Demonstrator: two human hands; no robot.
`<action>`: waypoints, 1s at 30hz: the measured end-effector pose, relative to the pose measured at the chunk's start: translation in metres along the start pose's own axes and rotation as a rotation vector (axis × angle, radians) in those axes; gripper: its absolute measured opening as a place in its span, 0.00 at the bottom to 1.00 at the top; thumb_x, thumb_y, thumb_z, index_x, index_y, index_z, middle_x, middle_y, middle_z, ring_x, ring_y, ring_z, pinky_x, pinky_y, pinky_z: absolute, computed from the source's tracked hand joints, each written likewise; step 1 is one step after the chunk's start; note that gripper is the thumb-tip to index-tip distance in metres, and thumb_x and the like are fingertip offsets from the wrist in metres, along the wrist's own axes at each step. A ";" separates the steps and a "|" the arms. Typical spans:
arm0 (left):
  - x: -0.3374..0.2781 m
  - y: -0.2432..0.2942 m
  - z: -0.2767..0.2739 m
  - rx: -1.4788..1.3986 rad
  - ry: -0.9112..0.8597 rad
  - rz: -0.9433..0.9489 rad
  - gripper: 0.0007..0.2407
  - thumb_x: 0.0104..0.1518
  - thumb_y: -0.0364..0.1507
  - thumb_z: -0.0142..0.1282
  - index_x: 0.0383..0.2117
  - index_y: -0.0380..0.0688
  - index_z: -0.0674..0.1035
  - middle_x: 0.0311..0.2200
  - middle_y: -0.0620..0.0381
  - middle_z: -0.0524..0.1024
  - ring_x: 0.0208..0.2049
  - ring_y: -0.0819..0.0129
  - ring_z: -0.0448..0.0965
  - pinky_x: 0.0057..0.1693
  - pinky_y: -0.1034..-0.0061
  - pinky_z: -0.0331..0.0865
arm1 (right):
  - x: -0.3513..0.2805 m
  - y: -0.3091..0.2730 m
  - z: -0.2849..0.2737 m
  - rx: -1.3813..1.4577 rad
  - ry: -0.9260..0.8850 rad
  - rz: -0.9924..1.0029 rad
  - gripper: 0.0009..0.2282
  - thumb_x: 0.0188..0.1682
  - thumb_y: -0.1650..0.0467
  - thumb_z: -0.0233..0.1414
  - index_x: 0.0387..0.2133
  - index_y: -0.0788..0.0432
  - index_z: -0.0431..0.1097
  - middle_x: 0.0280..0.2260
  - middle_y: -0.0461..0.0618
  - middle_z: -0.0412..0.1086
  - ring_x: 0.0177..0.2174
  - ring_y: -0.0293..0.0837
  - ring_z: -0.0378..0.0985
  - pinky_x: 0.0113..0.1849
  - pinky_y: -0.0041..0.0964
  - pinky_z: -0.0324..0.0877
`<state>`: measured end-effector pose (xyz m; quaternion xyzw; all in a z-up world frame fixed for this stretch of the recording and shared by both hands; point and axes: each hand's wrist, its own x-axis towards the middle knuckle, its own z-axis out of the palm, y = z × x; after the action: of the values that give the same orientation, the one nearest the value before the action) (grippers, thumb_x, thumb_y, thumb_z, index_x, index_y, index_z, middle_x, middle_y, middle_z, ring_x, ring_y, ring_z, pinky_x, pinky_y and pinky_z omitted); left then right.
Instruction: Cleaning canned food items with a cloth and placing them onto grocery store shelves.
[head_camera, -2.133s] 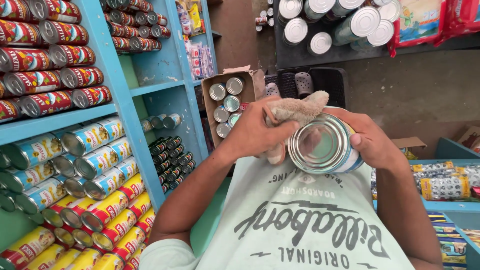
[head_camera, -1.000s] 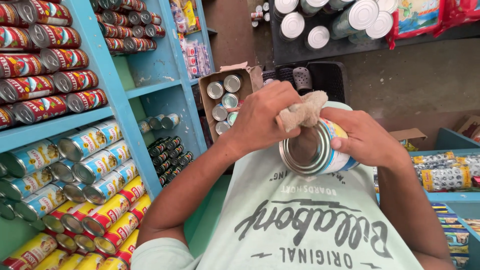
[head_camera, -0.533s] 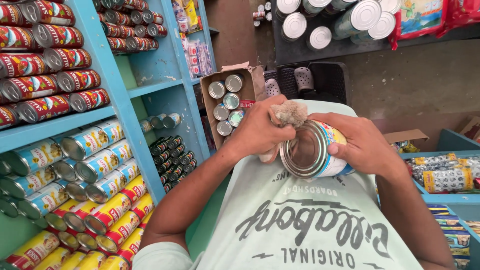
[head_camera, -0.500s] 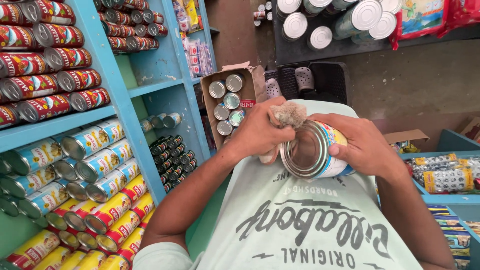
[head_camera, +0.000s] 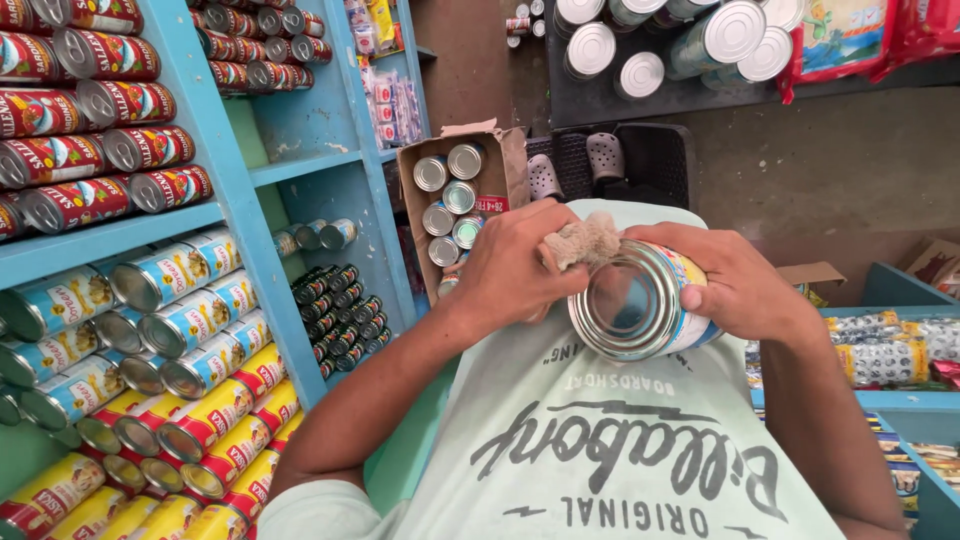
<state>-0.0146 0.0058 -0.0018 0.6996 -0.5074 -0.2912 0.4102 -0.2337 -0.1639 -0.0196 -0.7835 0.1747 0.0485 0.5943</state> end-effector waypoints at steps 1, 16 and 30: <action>0.002 0.000 0.000 0.043 0.012 0.072 0.12 0.41 0.29 0.64 0.32 0.40 0.79 0.27 0.57 0.75 0.25 0.60 0.73 0.34 0.68 0.67 | 0.001 0.001 -0.002 0.013 -0.033 -0.017 0.38 0.40 0.46 0.44 0.54 0.65 0.68 0.48 0.55 0.76 0.41 0.48 0.79 0.44 0.39 0.71; 0.047 0.017 -0.002 0.410 0.268 0.885 0.06 0.68 0.30 0.47 0.32 0.51 0.76 0.31 0.62 0.72 0.33 0.64 0.73 0.37 0.73 0.67 | 0.012 0.108 -0.010 -0.040 -0.037 -0.018 0.44 0.54 0.46 0.12 0.50 0.68 0.70 0.46 0.67 0.73 0.46 0.62 0.75 0.53 0.69 0.65; 0.051 0.026 0.008 0.442 0.287 1.145 0.09 0.68 0.30 0.46 0.28 0.50 0.74 0.28 0.61 0.70 0.26 0.67 0.68 0.34 0.74 0.62 | 0.019 0.154 -0.005 0.031 -0.096 0.011 0.43 0.55 0.47 0.18 0.32 0.66 0.79 0.37 0.65 0.78 0.43 0.56 0.79 0.50 0.64 0.71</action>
<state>-0.0178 -0.0486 0.0175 0.4171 -0.7898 0.1830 0.4108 -0.2672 -0.2085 -0.1643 -0.7700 0.1510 0.0866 0.6139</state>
